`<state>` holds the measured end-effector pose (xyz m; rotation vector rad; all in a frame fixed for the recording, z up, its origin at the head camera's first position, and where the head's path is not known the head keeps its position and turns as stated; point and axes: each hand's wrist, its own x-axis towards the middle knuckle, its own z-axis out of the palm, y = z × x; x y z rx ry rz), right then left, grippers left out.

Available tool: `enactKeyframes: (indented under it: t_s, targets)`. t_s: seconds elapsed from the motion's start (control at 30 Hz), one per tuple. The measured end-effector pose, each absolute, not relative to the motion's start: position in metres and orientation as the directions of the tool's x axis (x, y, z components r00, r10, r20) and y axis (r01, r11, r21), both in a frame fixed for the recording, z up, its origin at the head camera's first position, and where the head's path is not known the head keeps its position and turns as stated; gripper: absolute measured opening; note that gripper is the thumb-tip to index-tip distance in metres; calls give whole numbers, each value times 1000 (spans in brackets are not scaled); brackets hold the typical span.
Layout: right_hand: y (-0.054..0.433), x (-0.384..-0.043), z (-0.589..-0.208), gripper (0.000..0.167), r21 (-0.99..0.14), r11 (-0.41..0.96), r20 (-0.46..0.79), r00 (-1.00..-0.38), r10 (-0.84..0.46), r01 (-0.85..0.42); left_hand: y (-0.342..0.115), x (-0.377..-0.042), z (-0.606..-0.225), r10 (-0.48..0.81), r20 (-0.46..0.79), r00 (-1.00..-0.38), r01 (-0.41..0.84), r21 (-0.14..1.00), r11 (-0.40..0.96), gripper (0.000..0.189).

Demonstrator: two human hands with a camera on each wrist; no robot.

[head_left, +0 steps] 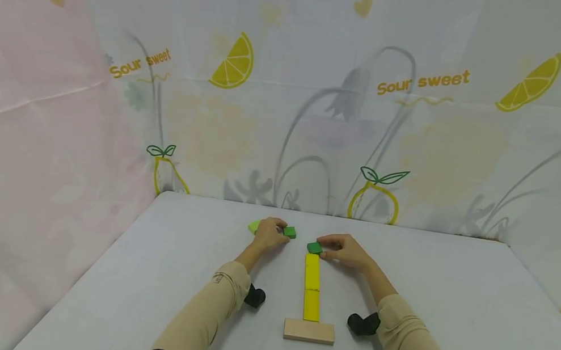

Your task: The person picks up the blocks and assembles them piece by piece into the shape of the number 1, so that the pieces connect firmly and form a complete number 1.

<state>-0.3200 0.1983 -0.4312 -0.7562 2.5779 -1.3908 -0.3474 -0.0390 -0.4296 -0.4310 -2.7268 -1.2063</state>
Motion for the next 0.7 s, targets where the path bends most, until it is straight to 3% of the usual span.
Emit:
enactKeyframes:
  t_s: [0.3,0.7]
  targets:
    - [189,-299,-401,36,-810,464,108,-869,-483,-358,-39,-346,-433,224,231,-947,321,713,623,32]
    - [202,-326,-438,39,-819,446,127,-872,-472,-361,-33,-340,-431,300,270,-915,397,735,549,31]
